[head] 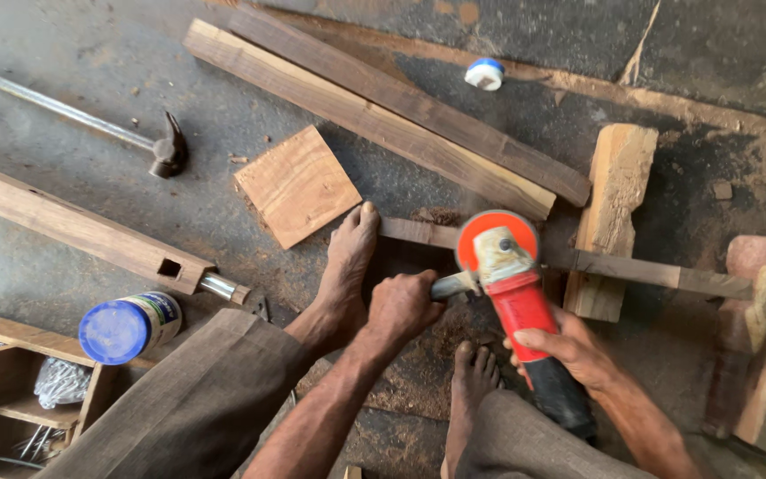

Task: The person uses an angle grinder to sand and shape pieces of wood on the floor. They move the tool along the edges and surfaces of the wood pieces, reposition them by hand, and set the finished pieces aside.

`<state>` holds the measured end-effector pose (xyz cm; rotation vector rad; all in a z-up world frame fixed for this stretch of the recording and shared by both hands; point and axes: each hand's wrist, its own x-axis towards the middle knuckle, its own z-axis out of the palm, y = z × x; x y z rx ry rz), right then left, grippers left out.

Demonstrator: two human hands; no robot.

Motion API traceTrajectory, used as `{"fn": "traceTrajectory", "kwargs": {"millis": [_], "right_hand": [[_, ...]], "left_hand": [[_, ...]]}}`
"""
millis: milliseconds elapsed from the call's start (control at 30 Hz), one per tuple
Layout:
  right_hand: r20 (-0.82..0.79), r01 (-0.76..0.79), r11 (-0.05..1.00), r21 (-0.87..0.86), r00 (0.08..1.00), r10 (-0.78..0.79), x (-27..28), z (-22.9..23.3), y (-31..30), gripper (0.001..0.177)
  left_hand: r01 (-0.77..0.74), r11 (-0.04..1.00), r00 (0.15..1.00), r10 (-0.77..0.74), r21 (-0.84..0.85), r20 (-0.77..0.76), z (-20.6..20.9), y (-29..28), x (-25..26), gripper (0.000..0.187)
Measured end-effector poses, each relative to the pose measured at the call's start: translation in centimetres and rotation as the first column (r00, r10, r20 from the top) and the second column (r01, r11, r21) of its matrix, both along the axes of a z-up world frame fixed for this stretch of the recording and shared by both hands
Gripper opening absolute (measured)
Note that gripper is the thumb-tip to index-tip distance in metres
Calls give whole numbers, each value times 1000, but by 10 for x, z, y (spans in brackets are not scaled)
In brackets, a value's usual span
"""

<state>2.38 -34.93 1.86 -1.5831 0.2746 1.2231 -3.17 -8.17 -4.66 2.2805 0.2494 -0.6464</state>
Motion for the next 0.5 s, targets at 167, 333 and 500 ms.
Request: {"fn": "traceTrajectory", "kwargs": {"millis": [167,333,500], "right_hand": [[-43,59,990,-124,997,-65,-8,19,-36,72],[35,144,988,-52,989,-142,-27,21,-52,73],[5,202,979,-4,979,-202,-36,16,-57,74]], "left_hand": [[46,998,997,-42,-52,66,11,-31,9,21],[201,974,976,-208,-107,-69,60,-19,24,43],[172,971,981,-184,167,61,49,69,40,70]]}}
